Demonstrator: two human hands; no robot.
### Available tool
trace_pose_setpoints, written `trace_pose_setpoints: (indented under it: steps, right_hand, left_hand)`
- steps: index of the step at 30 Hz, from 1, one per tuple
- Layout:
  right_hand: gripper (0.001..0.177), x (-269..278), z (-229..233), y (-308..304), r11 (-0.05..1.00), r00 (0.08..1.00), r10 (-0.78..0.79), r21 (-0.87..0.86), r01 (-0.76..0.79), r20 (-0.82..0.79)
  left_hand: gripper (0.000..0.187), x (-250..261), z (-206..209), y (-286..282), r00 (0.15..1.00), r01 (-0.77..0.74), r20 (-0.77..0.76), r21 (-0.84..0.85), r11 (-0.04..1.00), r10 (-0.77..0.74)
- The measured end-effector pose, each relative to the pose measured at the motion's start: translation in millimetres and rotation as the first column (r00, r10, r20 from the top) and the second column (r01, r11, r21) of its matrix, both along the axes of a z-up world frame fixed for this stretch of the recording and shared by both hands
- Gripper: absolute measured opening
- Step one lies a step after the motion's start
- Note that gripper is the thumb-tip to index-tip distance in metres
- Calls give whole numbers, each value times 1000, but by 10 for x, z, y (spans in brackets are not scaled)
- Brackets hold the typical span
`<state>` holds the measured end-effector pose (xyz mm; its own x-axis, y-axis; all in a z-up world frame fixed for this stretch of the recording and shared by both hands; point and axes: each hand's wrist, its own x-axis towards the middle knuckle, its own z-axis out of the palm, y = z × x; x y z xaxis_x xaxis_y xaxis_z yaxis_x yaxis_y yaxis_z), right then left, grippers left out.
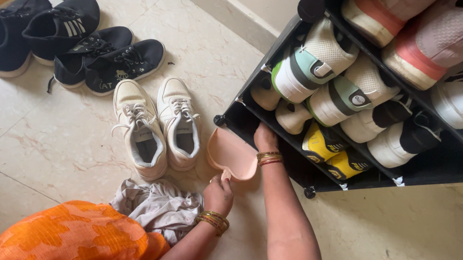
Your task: The person cleans white shoes using a brush and a cloth while sitting on the floor near a shoe rack.
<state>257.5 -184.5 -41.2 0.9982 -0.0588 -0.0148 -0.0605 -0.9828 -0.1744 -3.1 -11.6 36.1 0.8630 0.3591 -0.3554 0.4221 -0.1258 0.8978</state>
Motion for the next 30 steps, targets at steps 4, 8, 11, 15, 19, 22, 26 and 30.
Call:
trace_pose_setpoints:
  steps: [4, 8, 11, 15, 19, 22, 26, 30]
  right_hand:
    - [44, -281, 368, 124, 990, 978, 130, 38, -138, 163]
    - [51, -818, 1085, 377, 984, 984, 174, 39, -175, 39]
    - [54, -1323, 1667, 581, 981, 979, 192, 46, -189, -73]
    - [48, -1800, 2292, 696, 942, 927, 336, 44, -334, -167]
    - [53, -2140, 2741, 557, 951, 937, 309, 62, -303, -162]
    - [50, -2183, 2674, 405, 999, 989, 50, 10, -49, -139]
    - [42, -1933, 2172, 291, 986, 985, -162, -55, 159, -63]
    - [34, -1910, 2095, 413, 975, 958, -202, 48, 216, -202]
  left_hand:
    - [34, 45, -104, -7, 1000, -19, 8, 0, 1000, 19]
    - [34, 97, -282, -42, 1000, 1, 27, 40, 999, -2]
    - [34, 125, -445, -78, 993, -25, 112, 44, 999, 20]
    - [33, 203, -610, -108, 994, 2, 110, 84, 996, -11]
    - [34, 200, -603, -56, 995, 53, 75, 78, 996, -59]
    - [34, 219, -493, 26, 995, 64, 66, 67, 996, -69]
    - [34, 216, -356, 115, 995, 97, -5, 50, 994, -97]
    - [33, 243, -367, 157, 993, 112, 14, 92, 989, -113]
